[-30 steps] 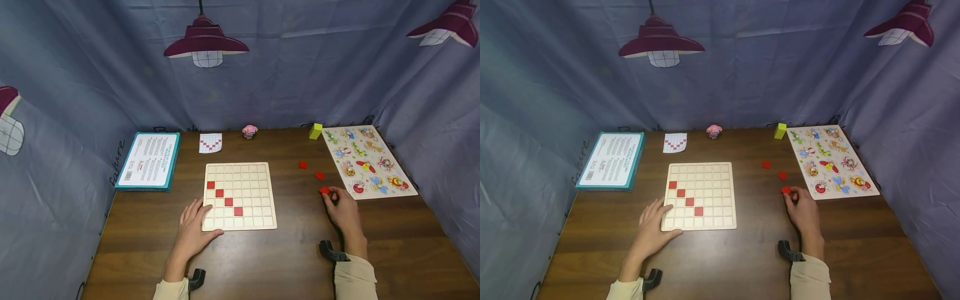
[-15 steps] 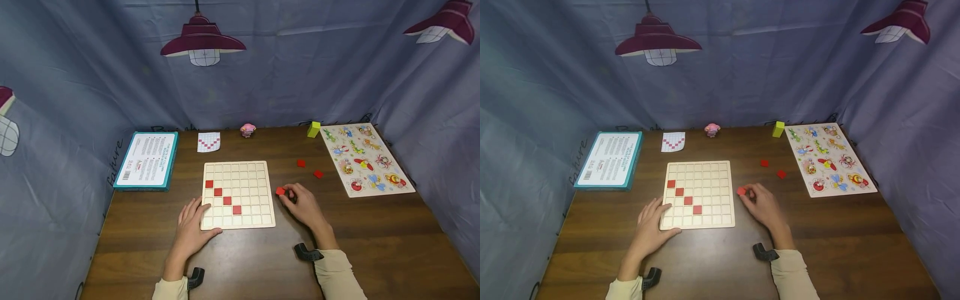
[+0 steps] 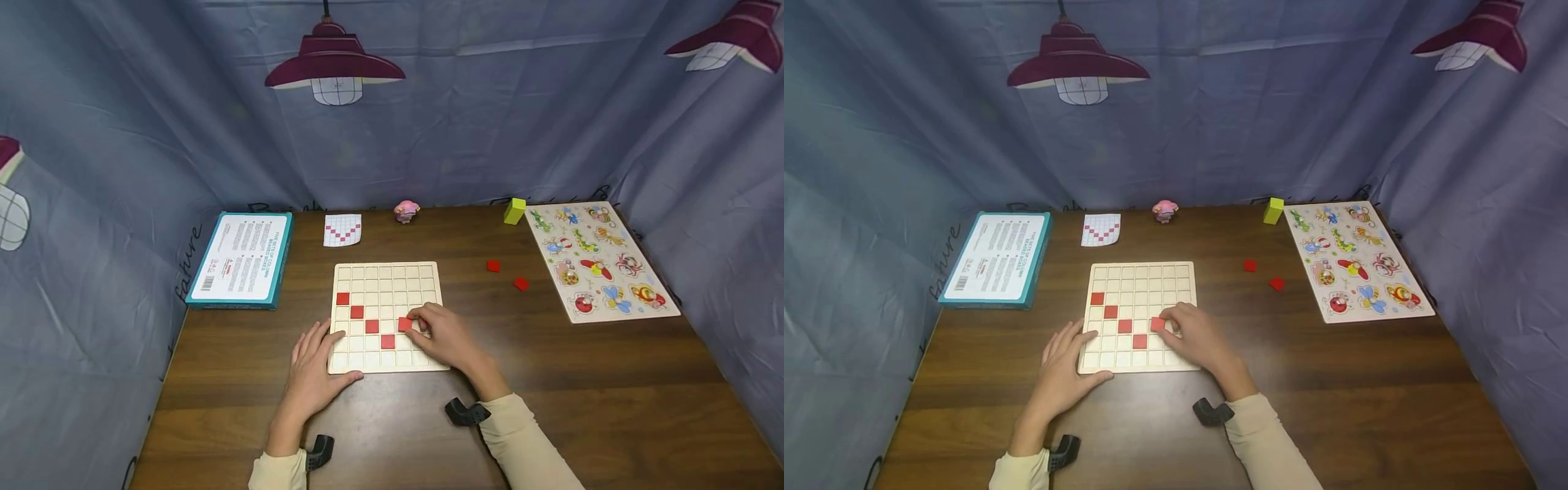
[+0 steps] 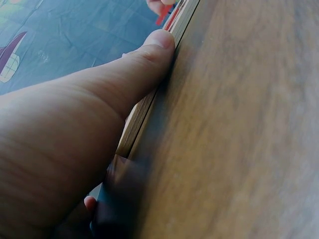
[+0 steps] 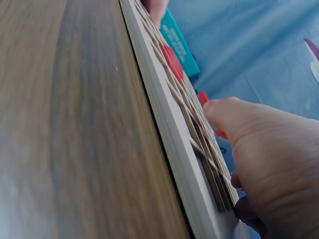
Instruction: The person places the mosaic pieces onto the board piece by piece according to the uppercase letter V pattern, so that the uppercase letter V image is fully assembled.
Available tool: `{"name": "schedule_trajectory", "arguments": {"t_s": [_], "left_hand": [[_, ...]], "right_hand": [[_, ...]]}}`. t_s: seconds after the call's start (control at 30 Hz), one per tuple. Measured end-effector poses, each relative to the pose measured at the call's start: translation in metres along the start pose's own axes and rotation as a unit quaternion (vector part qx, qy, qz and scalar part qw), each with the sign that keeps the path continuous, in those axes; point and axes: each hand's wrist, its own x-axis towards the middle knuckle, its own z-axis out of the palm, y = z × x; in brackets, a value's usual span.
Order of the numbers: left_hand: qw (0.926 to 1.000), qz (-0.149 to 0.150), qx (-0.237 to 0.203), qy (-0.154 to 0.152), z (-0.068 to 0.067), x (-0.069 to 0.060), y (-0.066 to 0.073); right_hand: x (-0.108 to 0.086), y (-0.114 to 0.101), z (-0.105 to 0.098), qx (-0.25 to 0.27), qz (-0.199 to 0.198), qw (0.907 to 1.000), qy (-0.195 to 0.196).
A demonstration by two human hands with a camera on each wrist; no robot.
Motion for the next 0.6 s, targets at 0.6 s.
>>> {"name": "schedule_trajectory", "arguments": {"t_s": [0.6], "left_hand": [[1.0,0.003,0.006,0.001,-0.0016,0.0016,0.0006]], "right_hand": [[0.0089,-0.0042,-0.001,-0.022,0.02,0.999,-0.034]]}}
